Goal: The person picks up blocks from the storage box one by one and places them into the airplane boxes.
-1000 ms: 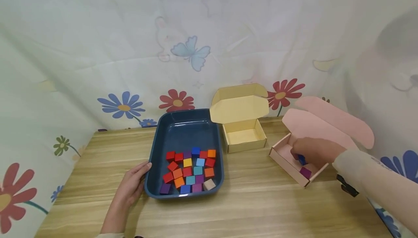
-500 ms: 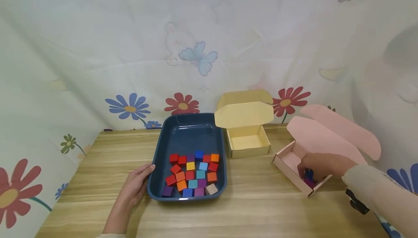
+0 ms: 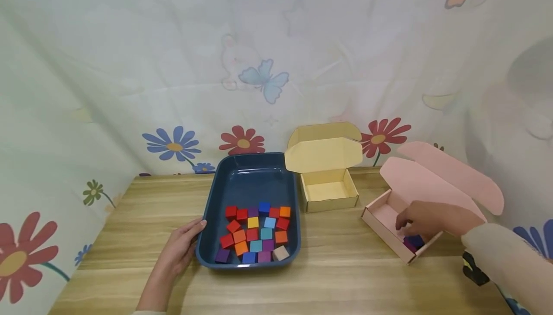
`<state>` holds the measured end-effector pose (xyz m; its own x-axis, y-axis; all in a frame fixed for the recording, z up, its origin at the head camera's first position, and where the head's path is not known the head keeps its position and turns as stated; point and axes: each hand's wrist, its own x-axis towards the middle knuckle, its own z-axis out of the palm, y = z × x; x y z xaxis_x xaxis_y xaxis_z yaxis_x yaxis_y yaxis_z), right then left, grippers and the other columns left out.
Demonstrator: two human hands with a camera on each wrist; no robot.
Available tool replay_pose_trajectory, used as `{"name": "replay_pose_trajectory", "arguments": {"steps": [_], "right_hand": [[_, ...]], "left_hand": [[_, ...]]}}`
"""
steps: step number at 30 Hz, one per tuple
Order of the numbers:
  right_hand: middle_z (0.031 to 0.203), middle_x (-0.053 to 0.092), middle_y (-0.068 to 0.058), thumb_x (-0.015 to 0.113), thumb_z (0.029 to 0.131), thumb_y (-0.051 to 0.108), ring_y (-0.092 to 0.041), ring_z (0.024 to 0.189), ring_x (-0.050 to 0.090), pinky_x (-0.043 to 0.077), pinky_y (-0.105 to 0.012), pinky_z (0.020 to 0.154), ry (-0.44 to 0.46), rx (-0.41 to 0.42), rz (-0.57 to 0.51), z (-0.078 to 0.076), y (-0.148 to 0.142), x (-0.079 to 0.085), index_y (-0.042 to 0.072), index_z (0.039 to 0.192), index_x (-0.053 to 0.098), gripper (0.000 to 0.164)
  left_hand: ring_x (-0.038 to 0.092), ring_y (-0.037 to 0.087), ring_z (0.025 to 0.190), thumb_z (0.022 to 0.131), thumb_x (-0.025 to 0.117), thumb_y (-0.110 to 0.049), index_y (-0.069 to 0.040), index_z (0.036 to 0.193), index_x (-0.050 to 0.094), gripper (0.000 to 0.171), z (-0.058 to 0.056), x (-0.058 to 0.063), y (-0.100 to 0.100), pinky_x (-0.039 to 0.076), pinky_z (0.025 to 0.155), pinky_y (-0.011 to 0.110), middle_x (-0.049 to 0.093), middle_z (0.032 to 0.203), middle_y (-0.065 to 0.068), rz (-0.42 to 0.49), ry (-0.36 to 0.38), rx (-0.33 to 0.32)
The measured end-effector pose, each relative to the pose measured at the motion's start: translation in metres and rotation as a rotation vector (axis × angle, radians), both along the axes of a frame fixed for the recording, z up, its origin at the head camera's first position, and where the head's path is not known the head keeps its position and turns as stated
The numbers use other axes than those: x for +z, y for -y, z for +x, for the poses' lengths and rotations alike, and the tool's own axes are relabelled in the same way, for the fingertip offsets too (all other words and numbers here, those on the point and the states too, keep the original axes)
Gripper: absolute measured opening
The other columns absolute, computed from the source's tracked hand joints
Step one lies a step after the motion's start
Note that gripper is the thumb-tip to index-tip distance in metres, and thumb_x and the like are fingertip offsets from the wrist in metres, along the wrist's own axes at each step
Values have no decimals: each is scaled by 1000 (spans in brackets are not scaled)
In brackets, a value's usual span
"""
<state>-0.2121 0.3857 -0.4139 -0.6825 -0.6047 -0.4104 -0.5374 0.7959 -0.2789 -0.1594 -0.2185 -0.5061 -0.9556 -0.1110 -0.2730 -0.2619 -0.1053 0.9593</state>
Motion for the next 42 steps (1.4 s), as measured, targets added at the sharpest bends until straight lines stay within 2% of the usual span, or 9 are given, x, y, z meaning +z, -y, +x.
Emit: {"name": "replay_pose_trajectory", "arguments": {"steps": [4, 8, 11, 14, 15, 18, 27, 36, 42], "right_hand": [[119, 72, -4, 65, 100, 26, -30, 110, 66, 55, -50, 92, -137, -4, -51, -2, 4, 18, 10, 123, 71, 29], [134, 65, -11, 66, 99, 34, -42, 127, 55, 45, -58, 104, -303, 48, -75, -2, 10, 24, 9, 134, 65, 43], [145, 55, -18, 64, 99, 39, -46, 137, 44, 23, -41, 123, -415, 50, -84, -1, 13, 24, 6, 142, 58, 55], [152, 47, -22, 64, 99, 42, -41, 145, 35, -4, -20, 121, -537, 46, -90, -1, 16, 23, 2, 147, 51, 64], [153, 45, -23, 63, 99, 43, -40, 146, 33, -9, -17, 118, -560, 33, -89, -1, 17, 24, 2, 149, 49, 66], [155, 42, -24, 62, 99, 45, -39, 149, 29, -7, -25, 123, -621, 16, -77, 0, 21, 26, 1, 151, 45, 71], [164, 24, -24, 59, 101, 47, -48, 151, 15, 15, -63, 120, -467, -100, -131, -10, 44, 38, 5, 159, 30, 77], [169, 15, -15, 58, 101, 48, -44, 154, 5, 11, -70, 117, -418, -103, -214, -18, 74, 37, 17, 163, 22, 78], [168, 16, -17, 57, 102, 47, -45, 153, 3, 9, -67, 119, -435, -45, -228, -27, 103, 42, 14, 162, 23, 76]], "left_hand": [[61, 20, 118, 100, 67, -23, 7, 143, 51, 55, 0, -2, -2, 56, 90, 31, 52, 145, 25, 13, -8, 4], [62, 20, 115, 100, 67, -22, 7, 142, 52, 53, -1, -2, -3, 57, 88, 32, 53, 143, 26, 27, -23, 13], [62, 20, 116, 100, 66, -21, 7, 143, 51, 53, 0, -2, -2, 57, 89, 32, 52, 144, 27, 29, -23, 11], [61, 20, 118, 100, 67, -22, 6, 144, 51, 54, 1, -1, -2, 57, 89, 31, 51, 146, 26, 29, -14, 10], [61, 20, 118, 100, 67, -23, 6, 144, 51, 55, 1, -1, -2, 57, 90, 31, 51, 146, 26, 25, -13, 7], [60, 20, 119, 100, 67, -25, 6, 144, 51, 56, 1, 0, -3, 57, 90, 31, 51, 146, 26, 16, -11, 3], [58, 23, 122, 101, 66, -25, 7, 145, 48, 58, 3, 0, -3, 56, 92, 31, 48, 148, 28, 7, -15, -3], [59, 24, 123, 102, 64, -23, 7, 146, 48, 55, 2, -1, -4, 56, 92, 33, 49, 148, 27, 11, -6, 1], [54, 27, 128, 102, 63, -25, 7, 147, 46, 58, 4, 1, -2, 54, 96, 33, 46, 150, 26, -6, -9, -14]]}}
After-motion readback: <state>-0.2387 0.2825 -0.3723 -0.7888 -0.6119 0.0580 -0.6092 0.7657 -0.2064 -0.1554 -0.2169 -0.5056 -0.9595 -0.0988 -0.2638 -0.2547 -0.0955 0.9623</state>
